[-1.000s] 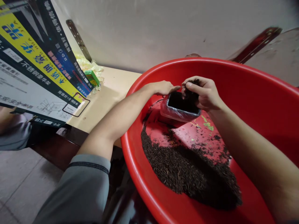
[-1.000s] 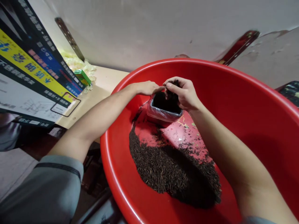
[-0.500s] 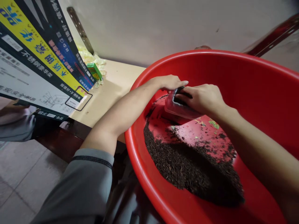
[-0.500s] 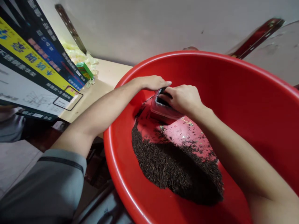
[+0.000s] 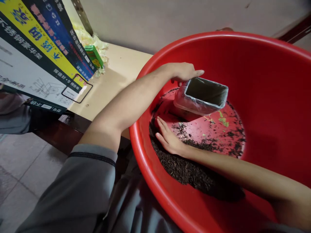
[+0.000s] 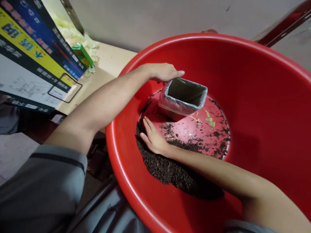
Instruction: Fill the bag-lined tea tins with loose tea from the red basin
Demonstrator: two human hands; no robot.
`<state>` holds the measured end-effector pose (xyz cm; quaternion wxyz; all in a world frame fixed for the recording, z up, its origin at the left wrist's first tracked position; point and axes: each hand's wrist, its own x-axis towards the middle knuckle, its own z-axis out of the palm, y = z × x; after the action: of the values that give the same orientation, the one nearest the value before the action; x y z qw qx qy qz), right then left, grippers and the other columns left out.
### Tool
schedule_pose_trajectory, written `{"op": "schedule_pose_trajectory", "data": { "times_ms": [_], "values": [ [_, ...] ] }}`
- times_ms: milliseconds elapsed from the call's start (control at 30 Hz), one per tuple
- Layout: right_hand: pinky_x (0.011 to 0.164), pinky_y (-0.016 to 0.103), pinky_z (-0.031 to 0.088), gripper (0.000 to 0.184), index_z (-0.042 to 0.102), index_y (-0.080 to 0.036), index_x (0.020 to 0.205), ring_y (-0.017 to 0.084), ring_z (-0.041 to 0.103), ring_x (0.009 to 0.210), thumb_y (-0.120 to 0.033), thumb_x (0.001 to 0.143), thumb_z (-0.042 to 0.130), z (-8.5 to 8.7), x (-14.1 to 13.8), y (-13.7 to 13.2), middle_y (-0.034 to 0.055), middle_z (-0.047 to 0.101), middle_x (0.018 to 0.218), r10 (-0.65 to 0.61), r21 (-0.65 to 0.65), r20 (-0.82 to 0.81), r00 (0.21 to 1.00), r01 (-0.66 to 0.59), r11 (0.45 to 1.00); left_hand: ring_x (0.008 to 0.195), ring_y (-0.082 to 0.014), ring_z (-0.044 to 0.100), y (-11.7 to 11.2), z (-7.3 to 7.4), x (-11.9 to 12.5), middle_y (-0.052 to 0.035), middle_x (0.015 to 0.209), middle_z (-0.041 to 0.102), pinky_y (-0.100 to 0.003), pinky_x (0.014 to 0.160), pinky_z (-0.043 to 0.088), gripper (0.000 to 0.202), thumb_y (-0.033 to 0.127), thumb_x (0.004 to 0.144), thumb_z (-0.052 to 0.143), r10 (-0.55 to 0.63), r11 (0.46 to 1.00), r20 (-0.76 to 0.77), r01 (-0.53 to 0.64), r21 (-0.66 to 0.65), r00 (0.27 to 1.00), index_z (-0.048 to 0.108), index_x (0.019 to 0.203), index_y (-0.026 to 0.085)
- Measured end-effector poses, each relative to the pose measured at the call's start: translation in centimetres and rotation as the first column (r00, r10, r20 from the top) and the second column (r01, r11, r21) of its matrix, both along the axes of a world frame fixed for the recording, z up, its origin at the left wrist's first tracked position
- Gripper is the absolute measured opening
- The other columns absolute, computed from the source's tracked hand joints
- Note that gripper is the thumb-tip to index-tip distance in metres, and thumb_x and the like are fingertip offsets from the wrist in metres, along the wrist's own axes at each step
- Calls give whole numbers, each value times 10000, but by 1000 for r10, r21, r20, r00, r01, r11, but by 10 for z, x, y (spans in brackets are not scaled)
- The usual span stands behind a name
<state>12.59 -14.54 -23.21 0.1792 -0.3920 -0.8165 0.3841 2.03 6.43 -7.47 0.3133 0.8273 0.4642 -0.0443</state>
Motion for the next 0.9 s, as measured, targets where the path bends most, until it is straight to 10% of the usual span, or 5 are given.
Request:
{"op": "schedule_pose_trajectory", "data": {
  "times_ms": [267,467,600,900],
  "values": [
    [1308,488,112,934,286,-128,1624,260,166,1586,-779,956,238,-12,-43,-17,151,271,1679,-175,-407,-120,977,113,907,826,-233,604,-1,1,0,-169,995,705,-363,830,425,818,685,1003,178,-42,998,-5,42,48,999,704,1146,74],
    [1186,498,385,591,582,-157,1331,281,556,1279,-605,1007,372,-7,-41,-35,196,572,1328,-273,-292,-142,951,224,930,788,-213,583,0,0,2,-184,996,692,-342,791,419,839,707,998,173,-49,998,-5,49,47,999,701,1094,63],
    [940,440,524,297,521,-207,1030,239,625,956,-482,1003,411,-3,-44,-35,120,616,1017,-289,-283,-133,948,243,928,841,-210,575,-2,2,2,-156,971,677,-328,817,403,775,697,1005,214,-13,999,-3,13,33,1000,702,1045,96],
    [592,293,344,522,354,-248,634,129,414,546,-617,1002,317,-3,-48,-14,-15,442,576,-176,-289,-98,980,141,947,843,-218,608,-4,5,1,-152,970,674,-358,838,422,728,631,1031,208,-35,998,-36,37,49,999,689,1024,84]
  ]
}}
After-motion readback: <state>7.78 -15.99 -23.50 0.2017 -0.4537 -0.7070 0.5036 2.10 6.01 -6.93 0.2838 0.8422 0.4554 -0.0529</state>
